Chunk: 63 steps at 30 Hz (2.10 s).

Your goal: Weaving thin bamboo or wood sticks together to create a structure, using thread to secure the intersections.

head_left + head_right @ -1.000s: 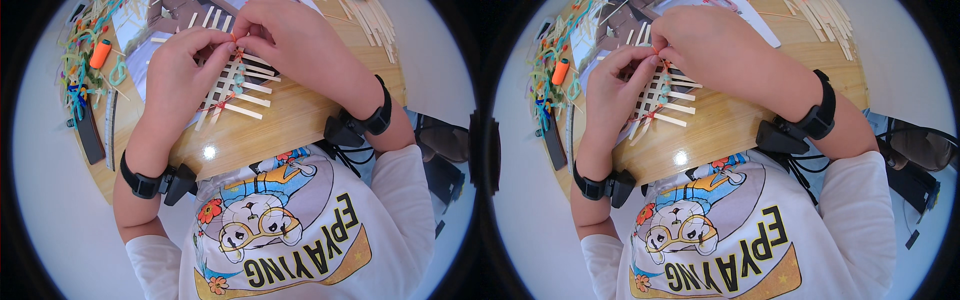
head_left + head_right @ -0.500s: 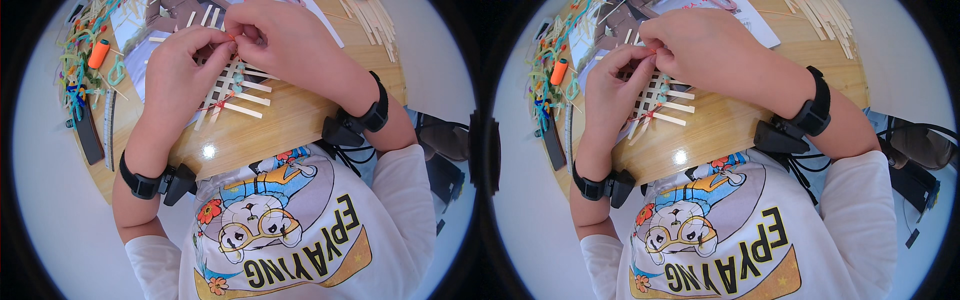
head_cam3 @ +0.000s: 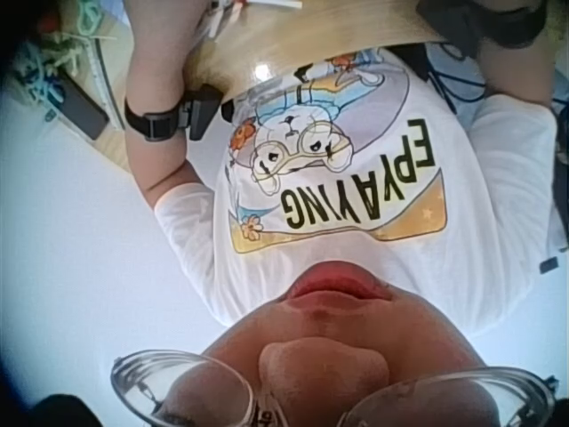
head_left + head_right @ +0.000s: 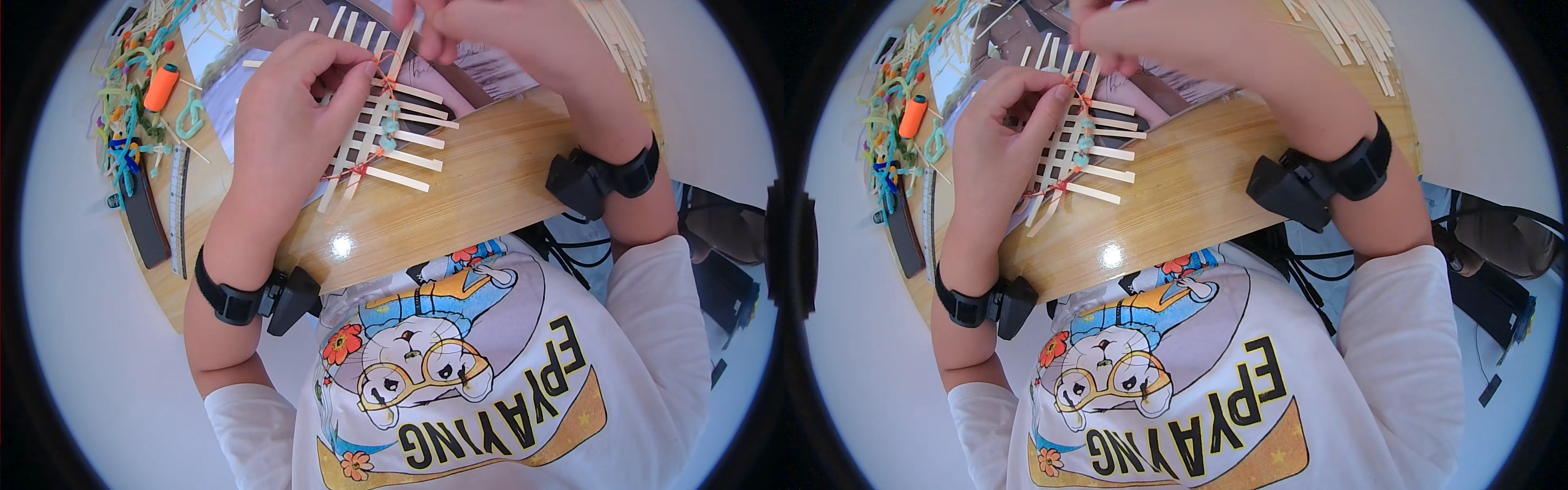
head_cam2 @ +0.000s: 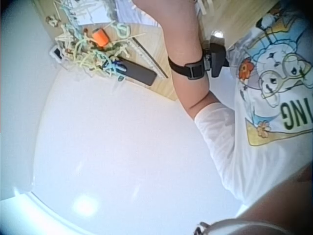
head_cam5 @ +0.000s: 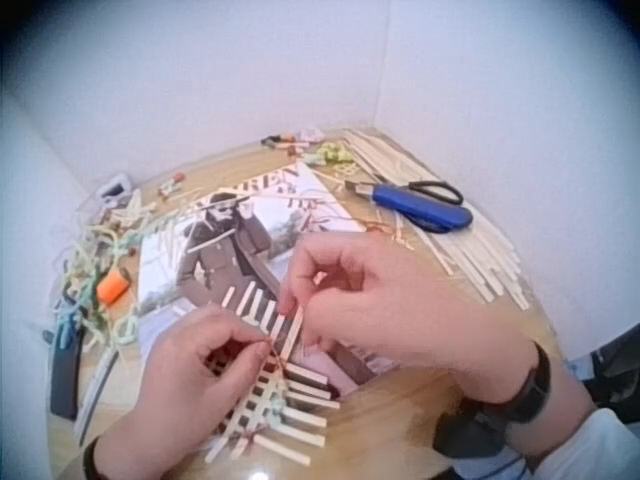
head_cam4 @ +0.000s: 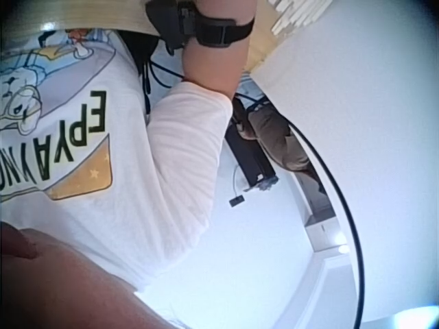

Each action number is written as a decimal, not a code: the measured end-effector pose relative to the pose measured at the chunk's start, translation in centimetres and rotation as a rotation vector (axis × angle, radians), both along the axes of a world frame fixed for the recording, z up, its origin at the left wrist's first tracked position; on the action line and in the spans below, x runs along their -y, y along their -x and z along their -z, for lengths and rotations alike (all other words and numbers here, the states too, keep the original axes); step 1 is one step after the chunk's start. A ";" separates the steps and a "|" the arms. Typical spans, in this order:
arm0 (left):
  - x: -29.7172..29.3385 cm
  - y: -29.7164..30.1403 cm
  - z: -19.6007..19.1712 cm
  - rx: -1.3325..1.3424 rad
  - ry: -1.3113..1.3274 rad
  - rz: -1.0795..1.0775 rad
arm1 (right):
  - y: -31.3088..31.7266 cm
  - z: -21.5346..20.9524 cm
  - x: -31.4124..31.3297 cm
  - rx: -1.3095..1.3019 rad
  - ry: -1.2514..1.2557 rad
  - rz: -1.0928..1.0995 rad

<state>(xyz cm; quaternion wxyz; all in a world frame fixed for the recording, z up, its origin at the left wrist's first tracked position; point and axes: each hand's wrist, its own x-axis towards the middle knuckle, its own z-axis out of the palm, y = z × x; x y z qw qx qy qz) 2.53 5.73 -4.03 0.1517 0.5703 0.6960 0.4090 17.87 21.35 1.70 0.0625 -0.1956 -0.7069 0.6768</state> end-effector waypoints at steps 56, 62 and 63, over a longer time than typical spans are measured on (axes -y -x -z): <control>0.1 0.1 -0.1 -0.042 0.040 -0.024 | -0.3 2.0 0.1 -0.293 0.329 -0.090; 1.0 -0.7 -1.7 0.036 -0.010 -0.005 | -0.2 2.6 0.8 -0.356 -0.347 -0.056; 1.2 -0.6 -1.8 -0.005 0.013 0.035 | 0.1 2.9 1.2 -0.440 -0.529 -0.080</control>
